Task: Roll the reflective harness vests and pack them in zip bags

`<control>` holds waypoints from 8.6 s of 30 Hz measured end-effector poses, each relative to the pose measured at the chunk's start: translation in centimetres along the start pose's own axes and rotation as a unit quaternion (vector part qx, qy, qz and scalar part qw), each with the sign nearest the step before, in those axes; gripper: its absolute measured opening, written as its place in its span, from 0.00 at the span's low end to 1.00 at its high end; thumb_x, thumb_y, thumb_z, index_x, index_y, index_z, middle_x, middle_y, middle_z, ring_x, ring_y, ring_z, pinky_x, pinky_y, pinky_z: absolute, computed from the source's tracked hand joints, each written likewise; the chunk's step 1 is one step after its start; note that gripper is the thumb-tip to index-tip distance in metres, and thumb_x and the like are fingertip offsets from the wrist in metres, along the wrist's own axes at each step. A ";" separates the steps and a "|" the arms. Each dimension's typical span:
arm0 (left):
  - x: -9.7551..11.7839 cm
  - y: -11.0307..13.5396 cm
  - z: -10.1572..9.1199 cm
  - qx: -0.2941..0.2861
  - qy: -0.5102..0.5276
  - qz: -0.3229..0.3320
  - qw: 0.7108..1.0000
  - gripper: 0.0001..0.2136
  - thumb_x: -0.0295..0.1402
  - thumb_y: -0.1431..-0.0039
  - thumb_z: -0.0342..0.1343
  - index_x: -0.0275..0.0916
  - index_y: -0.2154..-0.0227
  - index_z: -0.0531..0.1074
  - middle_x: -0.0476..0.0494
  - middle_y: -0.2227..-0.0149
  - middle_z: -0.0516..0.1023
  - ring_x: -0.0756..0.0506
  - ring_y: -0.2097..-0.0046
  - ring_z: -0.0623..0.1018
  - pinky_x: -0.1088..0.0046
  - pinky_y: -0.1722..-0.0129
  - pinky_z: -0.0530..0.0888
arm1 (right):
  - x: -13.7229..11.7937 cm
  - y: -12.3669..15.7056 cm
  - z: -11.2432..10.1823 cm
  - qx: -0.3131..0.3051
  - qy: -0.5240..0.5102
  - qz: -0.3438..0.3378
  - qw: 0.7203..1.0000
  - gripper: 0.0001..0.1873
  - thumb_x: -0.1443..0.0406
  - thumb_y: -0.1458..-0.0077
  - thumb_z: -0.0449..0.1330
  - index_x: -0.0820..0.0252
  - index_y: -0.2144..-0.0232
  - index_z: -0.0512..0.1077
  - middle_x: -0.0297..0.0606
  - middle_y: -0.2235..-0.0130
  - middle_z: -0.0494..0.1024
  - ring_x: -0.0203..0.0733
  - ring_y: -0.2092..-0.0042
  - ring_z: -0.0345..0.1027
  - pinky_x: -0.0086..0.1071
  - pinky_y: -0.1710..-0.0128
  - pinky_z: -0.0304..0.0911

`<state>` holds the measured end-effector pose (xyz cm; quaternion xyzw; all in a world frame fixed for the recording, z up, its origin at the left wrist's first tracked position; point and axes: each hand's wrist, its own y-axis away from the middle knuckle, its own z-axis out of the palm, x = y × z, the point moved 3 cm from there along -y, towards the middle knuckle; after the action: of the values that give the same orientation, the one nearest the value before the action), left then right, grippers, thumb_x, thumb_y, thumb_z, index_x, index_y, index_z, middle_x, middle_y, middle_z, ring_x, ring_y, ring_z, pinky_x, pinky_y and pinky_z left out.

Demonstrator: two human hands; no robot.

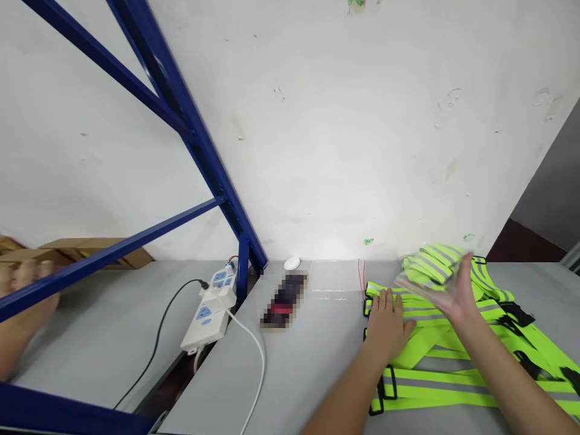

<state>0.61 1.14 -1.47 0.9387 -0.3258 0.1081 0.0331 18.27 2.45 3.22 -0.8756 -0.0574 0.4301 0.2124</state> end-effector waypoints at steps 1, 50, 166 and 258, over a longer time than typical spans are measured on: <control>0.0 0.0 -0.2 -0.002 -0.001 0.000 1.000 0.36 0.54 0.36 0.29 0.33 0.34 0.50 0.34 0.32 0.48 0.34 0.32 0.48 0.50 0.35 0.51 | -0.4 -1.6 0.5 0.022 -0.044 0.022 0.999 0.46 0.42 0.41 0.25 0.63 0.35 0.52 0.55 0.54 0.76 0.59 0.56 0.73 0.57 0.56 0.66; 2.9 -10.7 -2.5 0.039 -0.024 -0.044 0.998 0.31 0.44 0.34 0.39 0.36 0.33 0.43 0.34 0.31 0.31 0.29 0.32 0.36 0.36 0.39 0.44 | 1.5 11.9 -10.3 0.061 0.446 0.147 0.881 0.20 0.60 0.35 0.44 0.55 0.47 0.68 0.45 0.39 0.66 0.53 0.39 0.58 0.60 0.39 0.43; 17.2 -17.4 3.4 0.115 0.273 0.134 0.946 0.14 0.31 0.39 0.43 0.37 0.54 0.68 0.38 0.52 0.73 0.42 0.48 0.72 0.63 0.50 0.71 | 5.8 23.6 -19.7 0.074 0.426 0.330 0.839 0.23 0.50 0.39 0.50 0.59 0.50 0.67 0.46 0.53 0.76 0.56 0.53 0.68 0.47 0.55 0.58; 22.1 -7.9 0.2 -0.017 0.101 0.421 0.901 0.13 0.36 0.34 0.46 0.43 0.63 0.76 0.44 0.60 0.79 0.40 0.52 0.72 0.49 0.40 0.53 | 6.0 10.8 -16.5 0.310 -0.193 0.364 0.857 0.13 0.63 0.55 0.64 0.57 0.67 0.66 0.29 0.79 0.73 0.41 0.72 0.74 0.32 0.70 0.69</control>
<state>22.41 -5.98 3.37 0.6970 -0.6877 0.2005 0.0334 34.00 -10.91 3.19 -0.6220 0.3616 0.6327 0.2864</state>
